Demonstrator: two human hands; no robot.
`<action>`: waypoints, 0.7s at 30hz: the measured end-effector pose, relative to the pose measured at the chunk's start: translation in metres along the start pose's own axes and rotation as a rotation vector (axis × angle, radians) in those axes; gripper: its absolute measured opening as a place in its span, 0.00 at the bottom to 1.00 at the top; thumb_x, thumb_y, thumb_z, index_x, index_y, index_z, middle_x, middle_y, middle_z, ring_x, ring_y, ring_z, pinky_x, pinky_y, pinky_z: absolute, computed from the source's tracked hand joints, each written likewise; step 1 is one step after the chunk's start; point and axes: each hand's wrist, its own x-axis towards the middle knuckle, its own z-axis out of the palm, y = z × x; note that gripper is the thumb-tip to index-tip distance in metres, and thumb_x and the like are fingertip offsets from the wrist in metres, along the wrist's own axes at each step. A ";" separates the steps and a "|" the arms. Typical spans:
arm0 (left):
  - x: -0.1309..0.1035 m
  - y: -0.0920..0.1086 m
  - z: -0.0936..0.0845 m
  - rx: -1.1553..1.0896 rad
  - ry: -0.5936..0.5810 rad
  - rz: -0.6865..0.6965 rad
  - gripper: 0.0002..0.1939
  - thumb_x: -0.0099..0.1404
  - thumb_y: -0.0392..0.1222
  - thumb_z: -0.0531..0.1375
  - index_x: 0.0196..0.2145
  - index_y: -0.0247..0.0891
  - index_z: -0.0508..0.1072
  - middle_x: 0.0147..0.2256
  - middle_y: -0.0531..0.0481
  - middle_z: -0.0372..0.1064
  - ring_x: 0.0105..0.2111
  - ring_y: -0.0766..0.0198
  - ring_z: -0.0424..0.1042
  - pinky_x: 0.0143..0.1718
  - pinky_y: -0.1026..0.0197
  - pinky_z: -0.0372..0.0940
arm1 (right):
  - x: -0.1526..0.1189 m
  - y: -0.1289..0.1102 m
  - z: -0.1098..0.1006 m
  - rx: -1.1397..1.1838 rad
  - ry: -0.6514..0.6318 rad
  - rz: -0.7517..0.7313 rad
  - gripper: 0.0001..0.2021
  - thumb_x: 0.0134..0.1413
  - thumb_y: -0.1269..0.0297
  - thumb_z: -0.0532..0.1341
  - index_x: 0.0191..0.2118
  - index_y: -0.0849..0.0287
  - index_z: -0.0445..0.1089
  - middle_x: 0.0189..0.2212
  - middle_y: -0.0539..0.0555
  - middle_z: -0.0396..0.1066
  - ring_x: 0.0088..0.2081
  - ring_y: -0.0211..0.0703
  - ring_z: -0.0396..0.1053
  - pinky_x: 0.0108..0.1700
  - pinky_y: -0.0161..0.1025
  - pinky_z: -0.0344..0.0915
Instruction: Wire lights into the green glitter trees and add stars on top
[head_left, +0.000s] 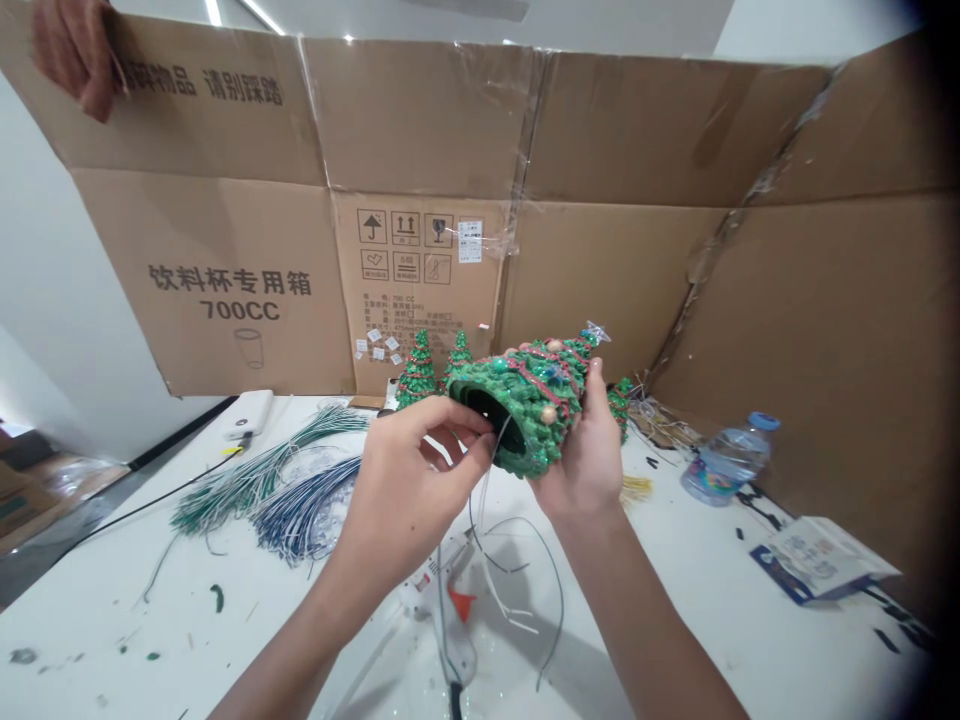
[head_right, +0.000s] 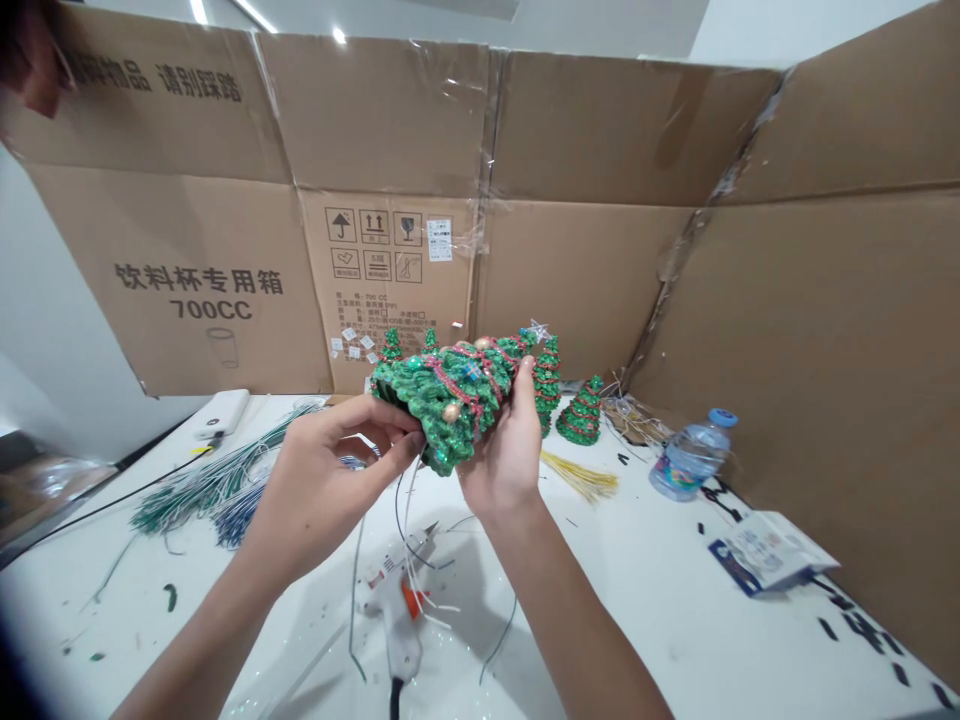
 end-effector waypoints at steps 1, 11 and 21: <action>0.000 0.000 0.000 0.003 -0.002 -0.007 0.04 0.65 0.36 0.67 0.33 0.41 0.83 0.31 0.53 0.80 0.30 0.64 0.76 0.30 0.64 0.71 | 0.000 0.000 0.000 -0.001 -0.002 -0.001 0.20 0.70 0.40 0.61 0.46 0.50 0.81 0.43 0.50 0.84 0.49 0.51 0.83 0.62 0.57 0.75; 0.000 -0.001 -0.002 -0.049 -0.092 -0.065 0.03 0.66 0.38 0.67 0.35 0.41 0.83 0.32 0.52 0.82 0.32 0.61 0.81 0.35 0.61 0.76 | -0.001 -0.004 0.005 0.002 0.004 -0.031 0.21 0.73 0.42 0.58 0.45 0.50 0.82 0.41 0.50 0.83 0.49 0.50 0.82 0.62 0.55 0.75; 0.000 -0.001 -0.009 -0.053 -0.166 -0.101 0.08 0.62 0.34 0.67 0.39 0.42 0.82 0.32 0.53 0.81 0.32 0.63 0.80 0.37 0.61 0.75 | 0.002 -0.008 0.000 0.009 0.040 -0.036 0.19 0.69 0.41 0.62 0.46 0.49 0.82 0.41 0.50 0.84 0.45 0.49 0.83 0.60 0.56 0.76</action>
